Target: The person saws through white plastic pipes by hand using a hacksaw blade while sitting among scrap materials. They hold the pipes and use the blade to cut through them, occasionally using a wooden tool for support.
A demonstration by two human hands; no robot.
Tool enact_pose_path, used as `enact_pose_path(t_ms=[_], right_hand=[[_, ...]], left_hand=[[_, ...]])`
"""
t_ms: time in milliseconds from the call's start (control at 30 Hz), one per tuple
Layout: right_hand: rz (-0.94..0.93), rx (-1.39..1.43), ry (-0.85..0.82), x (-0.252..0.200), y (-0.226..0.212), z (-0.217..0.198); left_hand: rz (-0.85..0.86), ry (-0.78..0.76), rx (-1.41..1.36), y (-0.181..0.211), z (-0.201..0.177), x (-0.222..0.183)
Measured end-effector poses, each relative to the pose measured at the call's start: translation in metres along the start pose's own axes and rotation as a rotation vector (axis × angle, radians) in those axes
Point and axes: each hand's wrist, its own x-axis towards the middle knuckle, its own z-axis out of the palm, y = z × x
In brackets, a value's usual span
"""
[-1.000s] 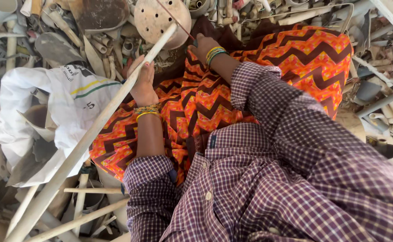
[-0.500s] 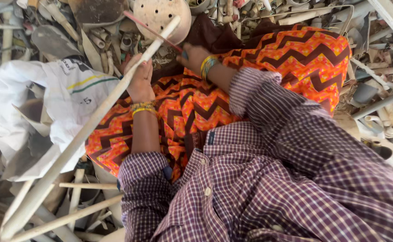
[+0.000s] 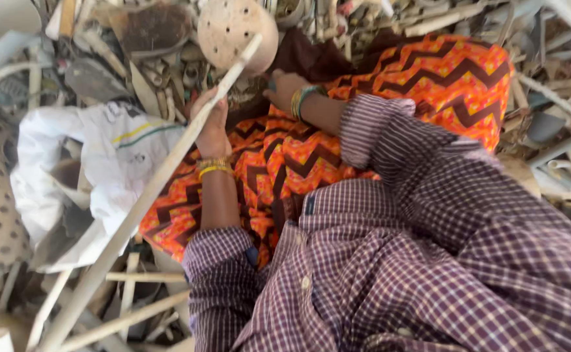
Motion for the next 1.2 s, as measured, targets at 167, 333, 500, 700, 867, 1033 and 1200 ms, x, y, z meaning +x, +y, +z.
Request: enact_pose_path(t_ms=[167, 333, 500, 700, 867, 1033, 1200], right_hand=[[-0.07, 0.075, 0.353, 0.033, 0.042, 0.007], [0.152, 1.094, 0.155, 0.015, 0.046, -0.033], [-0.187, 1.438, -0.039, -0.033, 0.01, -0.083], [-0.447, 1.65, -0.22, -0.049, 0.004, -0.09], [-0.428, 1.772, -0.354, -0.05, 0.004, -0.078], [-0.22, 1.511, -0.187, -0.069, -0.024, -0.09], [-0.168, 1.151, 0.297, -0.079, -0.041, -0.061]], left_hand=[[-0.069, 0.008, -0.078, 0.026, 0.014, -0.011], [-0.017, -0.049, -0.101, 0.083, 0.023, -0.043], [-0.045, -0.116, -0.25, 0.112, 0.016, -0.049], [-0.011, -0.179, -0.243, 0.131, 0.016, -0.057], [-0.121, -0.341, -0.21, 0.118, 0.052, -0.059], [-0.142, -0.28, -0.201, 0.082, 0.05, -0.045], [0.039, -0.011, -0.254, 0.054, 0.038, -0.04]])
